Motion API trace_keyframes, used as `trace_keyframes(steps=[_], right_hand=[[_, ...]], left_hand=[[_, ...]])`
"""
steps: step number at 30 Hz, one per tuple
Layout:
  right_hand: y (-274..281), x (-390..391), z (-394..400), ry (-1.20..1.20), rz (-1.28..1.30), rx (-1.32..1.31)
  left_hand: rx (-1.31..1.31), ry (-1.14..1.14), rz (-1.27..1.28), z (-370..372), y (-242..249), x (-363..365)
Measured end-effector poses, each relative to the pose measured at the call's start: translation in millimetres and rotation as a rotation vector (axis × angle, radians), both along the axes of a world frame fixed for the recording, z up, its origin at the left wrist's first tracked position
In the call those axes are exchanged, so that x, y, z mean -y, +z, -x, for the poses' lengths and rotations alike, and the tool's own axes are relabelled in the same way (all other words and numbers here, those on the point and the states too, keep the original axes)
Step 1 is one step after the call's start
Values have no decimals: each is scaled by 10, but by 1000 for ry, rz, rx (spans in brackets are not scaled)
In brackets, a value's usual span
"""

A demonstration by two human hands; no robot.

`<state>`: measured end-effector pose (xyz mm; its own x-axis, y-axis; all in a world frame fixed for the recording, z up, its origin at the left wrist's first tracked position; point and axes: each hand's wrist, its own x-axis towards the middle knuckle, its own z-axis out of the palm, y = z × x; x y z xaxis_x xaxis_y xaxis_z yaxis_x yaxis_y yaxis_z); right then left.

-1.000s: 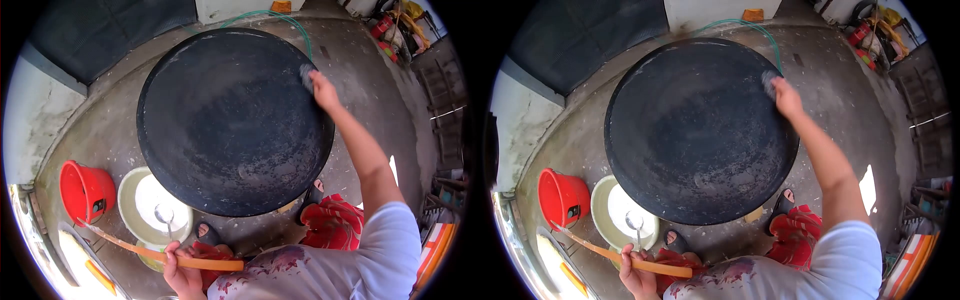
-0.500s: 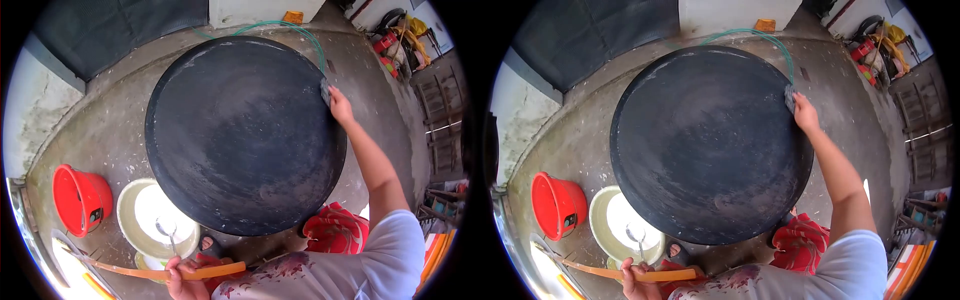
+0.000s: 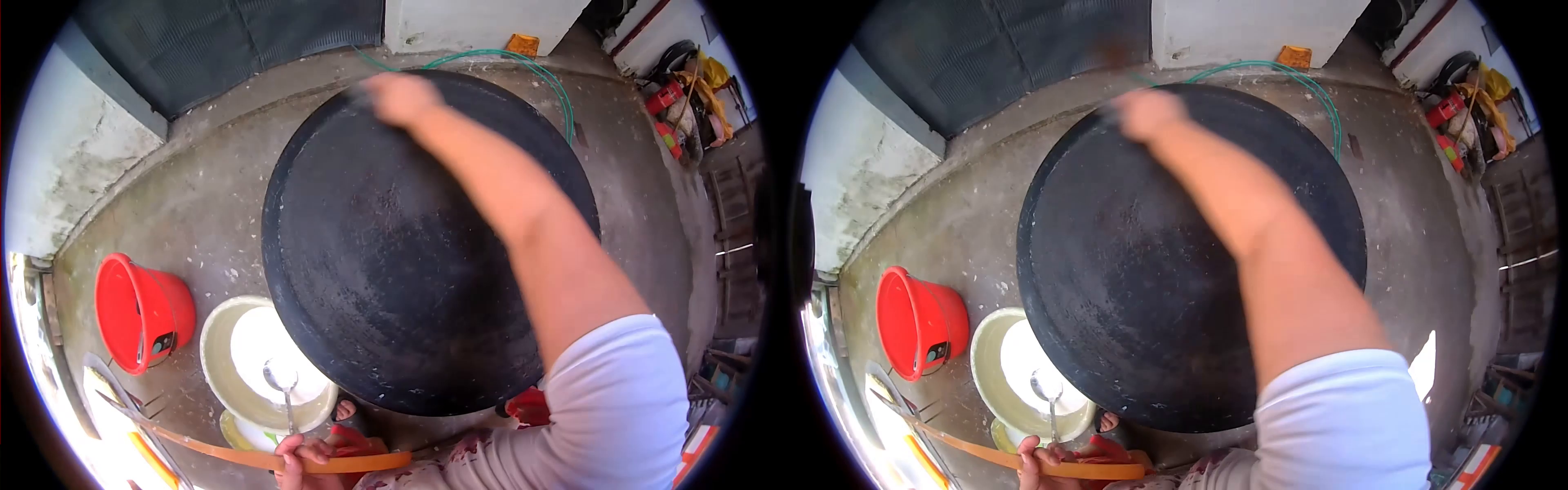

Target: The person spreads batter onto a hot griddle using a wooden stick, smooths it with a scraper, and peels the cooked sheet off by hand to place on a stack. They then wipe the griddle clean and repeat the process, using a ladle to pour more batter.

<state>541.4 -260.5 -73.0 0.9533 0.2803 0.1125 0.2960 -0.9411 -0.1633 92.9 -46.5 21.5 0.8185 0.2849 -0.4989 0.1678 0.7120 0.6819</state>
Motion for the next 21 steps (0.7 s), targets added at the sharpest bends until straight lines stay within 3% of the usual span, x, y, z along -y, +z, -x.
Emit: trace_keyframes(steps=[3,6,7,9,12,15,18,20,21], right_hand=[[62,1771,311,-525,134,-64],[-179,3155,1025,-776,325,-133],[-137,3101,1123,-775,329,-129],[-53,2849,1142,-786,170,-40],[-166,1969,325,-438,21,152],[-157,497,-222,-115,-7,90],[-335,-821,96,345,-130,187],[-153,-1398,827,494,-195,-63],[-127,-1506,1226,613,-230,-57]], left_hand=[[-6,-6,24,100,-25,-127],[-27,13,45,67,39,-149],[-37,9,55,58,73,-151],[9,-9,60,135,-1,-194],[34,-15,11,267,7,-213],[33,9,-45,384,73,-138],[76,23,-56,468,141,-77],[98,15,-50,565,222,-56],[124,163,-151,603,174,20]])
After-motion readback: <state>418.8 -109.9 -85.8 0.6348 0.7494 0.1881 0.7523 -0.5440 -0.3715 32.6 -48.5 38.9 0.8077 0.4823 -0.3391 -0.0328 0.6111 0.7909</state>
